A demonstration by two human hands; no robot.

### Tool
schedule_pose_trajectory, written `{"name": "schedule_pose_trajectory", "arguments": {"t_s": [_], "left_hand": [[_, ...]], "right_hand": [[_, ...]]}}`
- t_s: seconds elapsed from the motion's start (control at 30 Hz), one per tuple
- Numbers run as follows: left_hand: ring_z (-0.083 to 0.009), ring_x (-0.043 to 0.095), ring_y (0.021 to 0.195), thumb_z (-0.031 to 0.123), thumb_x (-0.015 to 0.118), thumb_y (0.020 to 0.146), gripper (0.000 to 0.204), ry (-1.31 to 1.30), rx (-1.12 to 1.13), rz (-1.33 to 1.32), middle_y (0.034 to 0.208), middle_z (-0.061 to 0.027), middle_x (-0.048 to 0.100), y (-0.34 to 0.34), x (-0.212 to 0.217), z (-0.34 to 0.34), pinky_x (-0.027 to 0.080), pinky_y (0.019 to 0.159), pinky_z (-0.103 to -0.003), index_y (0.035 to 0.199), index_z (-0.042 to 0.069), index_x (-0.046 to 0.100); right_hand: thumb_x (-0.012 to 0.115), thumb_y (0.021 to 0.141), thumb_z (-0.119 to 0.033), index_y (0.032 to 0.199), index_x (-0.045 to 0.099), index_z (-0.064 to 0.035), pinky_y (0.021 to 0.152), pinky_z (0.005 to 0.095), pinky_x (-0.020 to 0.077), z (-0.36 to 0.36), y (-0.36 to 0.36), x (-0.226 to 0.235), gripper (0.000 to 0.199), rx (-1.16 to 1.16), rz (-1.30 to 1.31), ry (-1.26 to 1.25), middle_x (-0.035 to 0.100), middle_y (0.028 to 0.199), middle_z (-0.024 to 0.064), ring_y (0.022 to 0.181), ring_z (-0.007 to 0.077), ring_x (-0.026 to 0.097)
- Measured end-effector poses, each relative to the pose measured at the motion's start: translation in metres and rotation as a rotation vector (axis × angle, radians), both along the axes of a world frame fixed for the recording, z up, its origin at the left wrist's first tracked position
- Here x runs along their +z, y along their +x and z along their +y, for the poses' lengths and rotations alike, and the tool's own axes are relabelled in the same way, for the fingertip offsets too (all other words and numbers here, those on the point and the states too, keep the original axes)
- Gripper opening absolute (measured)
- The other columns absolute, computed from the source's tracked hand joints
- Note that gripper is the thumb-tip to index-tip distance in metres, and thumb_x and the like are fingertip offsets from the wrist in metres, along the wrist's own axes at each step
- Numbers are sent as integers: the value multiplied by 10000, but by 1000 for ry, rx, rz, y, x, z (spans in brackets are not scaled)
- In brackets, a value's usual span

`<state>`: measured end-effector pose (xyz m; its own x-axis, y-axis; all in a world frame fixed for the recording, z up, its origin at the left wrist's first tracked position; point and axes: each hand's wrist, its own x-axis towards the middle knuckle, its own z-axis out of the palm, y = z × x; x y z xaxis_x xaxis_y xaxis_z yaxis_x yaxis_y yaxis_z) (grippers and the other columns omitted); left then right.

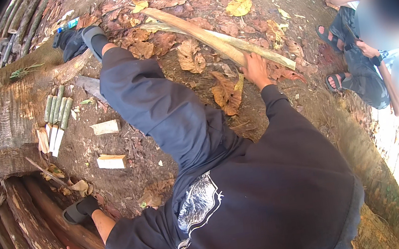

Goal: The person sits on the ground and uses a hand saw to cut a green bamboo stalk into smaller segments. The person holds the bamboo steady with one hand while sawing with the other, periodically adjusting the position of the stalk to complete the cuts.

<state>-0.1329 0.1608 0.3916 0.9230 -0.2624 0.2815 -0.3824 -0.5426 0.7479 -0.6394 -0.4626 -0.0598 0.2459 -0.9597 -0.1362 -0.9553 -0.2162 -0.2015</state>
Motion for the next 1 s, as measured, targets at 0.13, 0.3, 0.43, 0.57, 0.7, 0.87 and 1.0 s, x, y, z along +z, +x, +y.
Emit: {"name": "schedule_pose_trajectory", "arguments": {"t_s": [0.13,0.3,0.43,0.57,0.7,0.87,1.0], "left_hand": [[-360,543,1469,419,519,1151,675,-51,21,79,1636,-194,493,23,-7,20,399,1258,-464,1674,35,335],[-365,528,1486,443,496,1156,684,-43,-10,113,1641,-218,480,24,-13,9,396,1262,-460,1684,45,320],[-360,524,1494,474,501,1148,708,52,-12,121,1652,-211,474,31,-17,17,394,1262,-456,1702,79,306],[-352,542,1478,464,498,1150,689,61,-19,121,1644,-207,484,35,-17,15,401,1257,-458,1699,86,323],[-356,569,1447,442,488,1157,656,97,-43,104,1612,-222,514,32,-16,0,429,1237,-457,1690,84,351],[-338,544,1476,442,513,1153,667,97,-61,166,1666,-176,469,22,-4,17,390,1246,-455,1704,115,325],[-342,554,1464,450,552,1137,688,49,24,153,1657,-192,476,-4,4,31,406,1230,-461,1696,111,337]], "right_hand": [[839,889,-238,1536,575,-145,1157,557,407,-27,-20,21,706,-30,-81,-176,577,1452,190,1390,412,511],[865,851,-239,1485,631,-165,1164,525,423,-32,-64,44,681,-72,-139,-140,588,1394,169,1375,411,513],[880,835,-237,1465,646,-174,1140,505,447,-13,-88,51,675,-49,-180,-111,591,1338,162,1331,410,529],[880,828,-227,1469,650,-176,1139,505,449,-6,-95,40,683,-47,-155,-81,605,1335,161,1313,406,541],[871,824,-194,1482,644,-163,1139,523,443,-6,-79,19,697,-109,37,37,608,1365,157,1323,388,543],[844,849,-195,1490,628,-156,1152,546,419,-4,-58,21,678,-129,162,61,580,1446,173,1383,386,501],[799,923,-325,1546,579,-170,1199,589,359,-6,-51,10,678,-100,-3,-72,530,1519,226,1464,423,432]]}}
